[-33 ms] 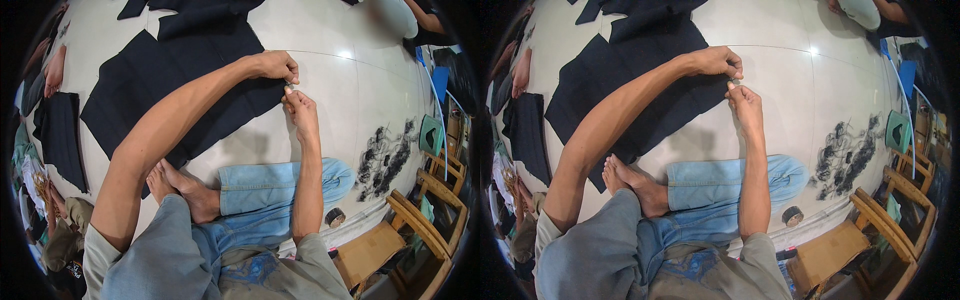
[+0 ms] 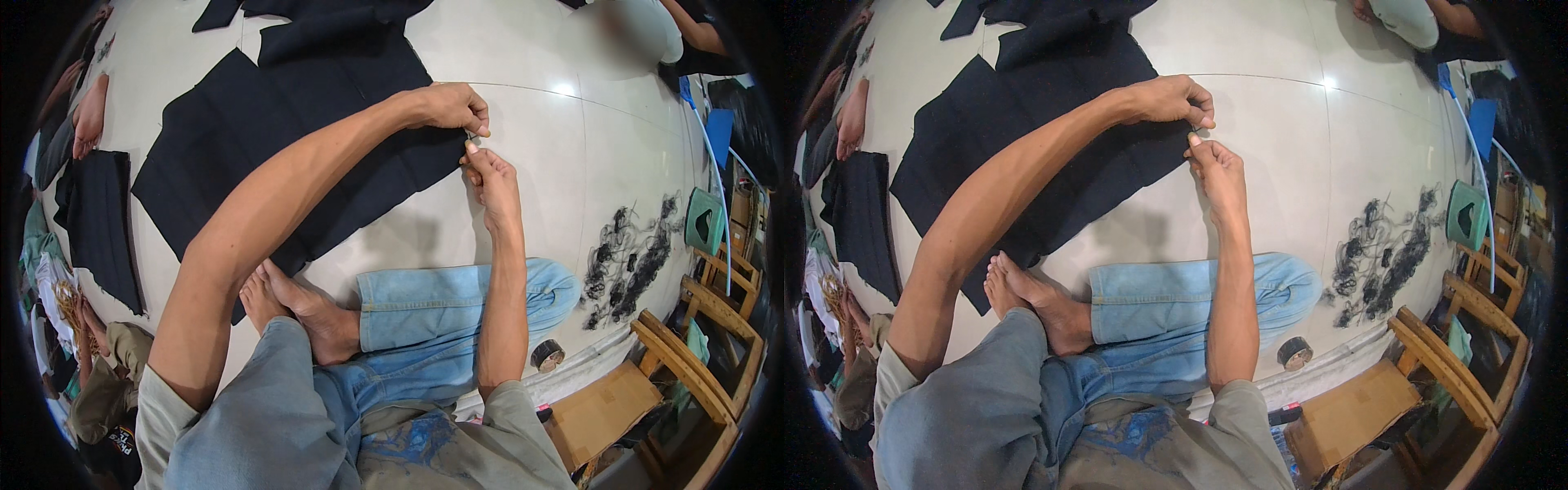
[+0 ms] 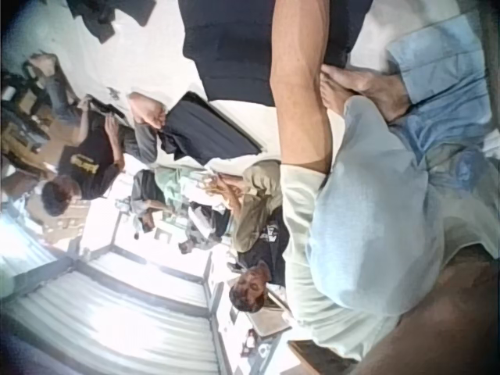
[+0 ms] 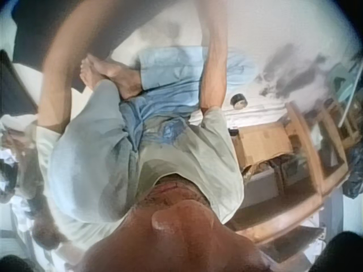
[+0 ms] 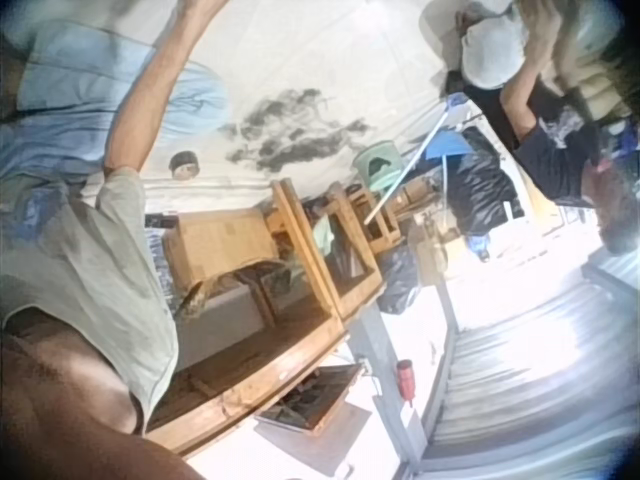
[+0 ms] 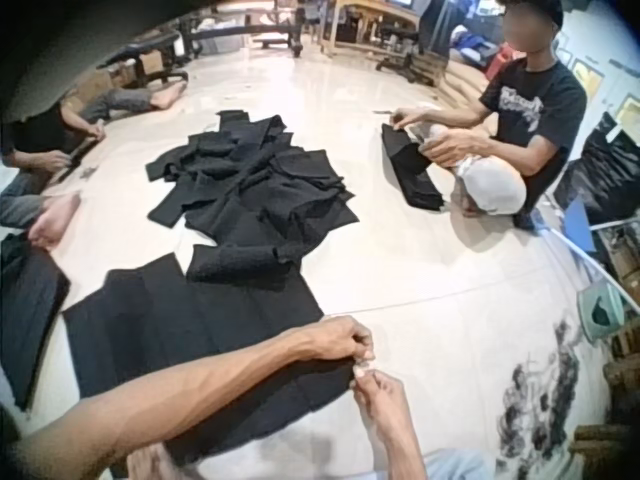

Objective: The person sits on the floor and uses a red utility knife to cut a large piece of black fabric into smaller rectangular pieces. They fold the fabric, make precise cuts along the edges, and place the cut pieces into a growing pile on the floor.

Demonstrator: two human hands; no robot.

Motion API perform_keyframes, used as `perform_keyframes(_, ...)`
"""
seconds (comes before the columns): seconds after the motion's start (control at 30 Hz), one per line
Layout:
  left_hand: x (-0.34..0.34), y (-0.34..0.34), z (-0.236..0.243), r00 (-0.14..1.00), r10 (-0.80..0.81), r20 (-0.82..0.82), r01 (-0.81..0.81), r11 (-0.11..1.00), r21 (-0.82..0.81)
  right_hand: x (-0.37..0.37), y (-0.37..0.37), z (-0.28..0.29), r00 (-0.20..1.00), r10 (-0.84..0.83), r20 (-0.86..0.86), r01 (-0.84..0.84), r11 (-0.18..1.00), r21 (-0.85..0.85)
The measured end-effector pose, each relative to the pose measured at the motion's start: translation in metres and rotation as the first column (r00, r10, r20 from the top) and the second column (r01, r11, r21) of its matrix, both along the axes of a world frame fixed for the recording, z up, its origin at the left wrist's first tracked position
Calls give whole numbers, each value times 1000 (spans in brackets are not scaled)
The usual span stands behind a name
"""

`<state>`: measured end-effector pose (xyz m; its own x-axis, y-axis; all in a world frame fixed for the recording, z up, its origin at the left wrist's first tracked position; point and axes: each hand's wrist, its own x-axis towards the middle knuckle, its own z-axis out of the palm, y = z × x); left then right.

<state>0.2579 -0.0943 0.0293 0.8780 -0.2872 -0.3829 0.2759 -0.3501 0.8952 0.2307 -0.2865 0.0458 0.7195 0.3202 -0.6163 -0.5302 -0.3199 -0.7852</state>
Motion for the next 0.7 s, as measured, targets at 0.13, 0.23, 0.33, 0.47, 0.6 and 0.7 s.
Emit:
perform_keyframes(0.13,1,1,0,1000,14,-3,-14,999,-29,0,-2,-1,999,6,-38,-6,1000,0)
perform_keyframes(0.23,1,-1,-3,1000,19,0,-19,999,-40,0,-3,-3,1000,-3,-28,3,1000,5)
perform_keyframes(0.33,1,-1,-10,999,47,-2,-47,996,-72,2,-8,-2,998,-38,-44,38,999,-7)
perform_keyframes(0.47,5,-2,-4,972,226,-69,-235,958,-165,4,-19,3,992,-125,-6,124,990,-64)
perform_keyframes(0.6,21,-36,38,946,274,174,-267,962,-66,0,-28,2,979,-129,160,164,960,-229)
perform_keyframes(0.7,22,-83,68,646,92,757,-85,995,-49,-6,-32,-4,985,53,165,0,952,-307)
